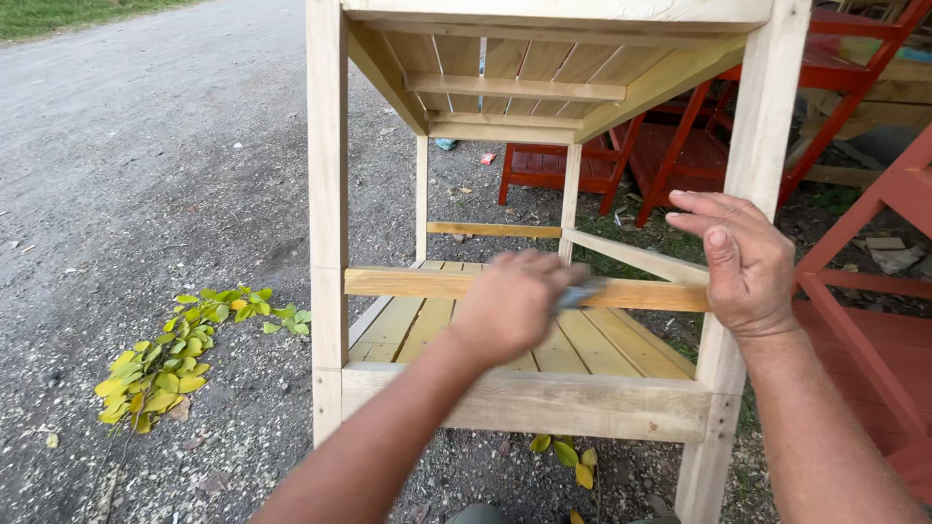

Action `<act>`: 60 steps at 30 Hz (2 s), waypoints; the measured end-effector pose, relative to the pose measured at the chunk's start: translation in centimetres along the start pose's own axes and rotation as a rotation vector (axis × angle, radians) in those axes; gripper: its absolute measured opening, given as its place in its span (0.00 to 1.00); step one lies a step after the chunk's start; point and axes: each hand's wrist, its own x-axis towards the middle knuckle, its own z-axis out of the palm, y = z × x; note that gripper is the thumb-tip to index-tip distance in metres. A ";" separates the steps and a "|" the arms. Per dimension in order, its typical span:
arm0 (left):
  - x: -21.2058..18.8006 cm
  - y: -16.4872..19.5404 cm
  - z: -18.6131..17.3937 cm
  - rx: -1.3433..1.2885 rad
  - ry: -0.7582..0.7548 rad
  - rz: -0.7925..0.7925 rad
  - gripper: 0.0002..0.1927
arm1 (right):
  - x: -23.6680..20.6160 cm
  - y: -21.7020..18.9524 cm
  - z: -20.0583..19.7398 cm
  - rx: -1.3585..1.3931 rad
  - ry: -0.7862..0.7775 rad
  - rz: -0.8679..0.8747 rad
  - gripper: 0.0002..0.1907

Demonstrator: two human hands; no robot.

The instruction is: The person sands the frame and shelves of a wooden shelving unit using a sanding block. They work on vertical posts, horizontal supports, and shelf edges, moving the block back and forth to smooth the surfaces.

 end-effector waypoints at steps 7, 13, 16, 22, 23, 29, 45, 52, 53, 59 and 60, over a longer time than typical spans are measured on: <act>-14.1 -4.5 -4.9 0.124 0.287 0.055 0.28 | 0.0 0.2 0.5 -0.075 0.014 -0.013 0.30; -13.0 2.9 2.7 -0.051 -0.035 -0.177 0.30 | 0.1 0.5 0.7 -0.089 0.027 -0.008 0.30; -7.4 8.3 6.7 -0.129 -0.076 -0.014 0.33 | 0.1 0.6 0.8 -0.103 0.023 -0.003 0.28; -8.7 6.5 5.1 -0.106 -0.016 0.072 0.37 | -0.1 0.6 0.8 -0.131 0.008 0.006 0.26; -10.9 4.3 3.5 -0.167 0.024 0.020 0.34 | -0.1 0.6 0.8 -0.126 0.006 0.011 0.26; -18.8 -2.3 -1.2 0.174 0.117 -0.258 0.28 | -0.2 0.5 0.8 -0.114 0.010 0.014 0.27; -10.4 5.1 4.1 -0.209 -0.032 -0.013 0.35 | -0.3 0.5 0.4 -0.125 -0.017 -0.001 0.26; -18.1 -1.6 -1.1 0.122 0.133 -0.318 0.22 | -0.5 0.2 0.6 -0.120 -0.003 0.025 0.27; -17.5 -0.7 -0.5 0.087 0.118 -0.298 0.22 | -0.6 0.2 0.6 -0.117 -0.006 0.026 0.27; -9.7 7.0 6.4 -0.127 0.007 -0.016 0.32 | -0.6 -0.2 0.7 -0.131 -0.001 0.000 0.24; -8.1 8.4 7.8 -0.191 -0.004 0.000 0.32 | -0.5 -0.3 0.8 -0.133 -0.003 -0.005 0.24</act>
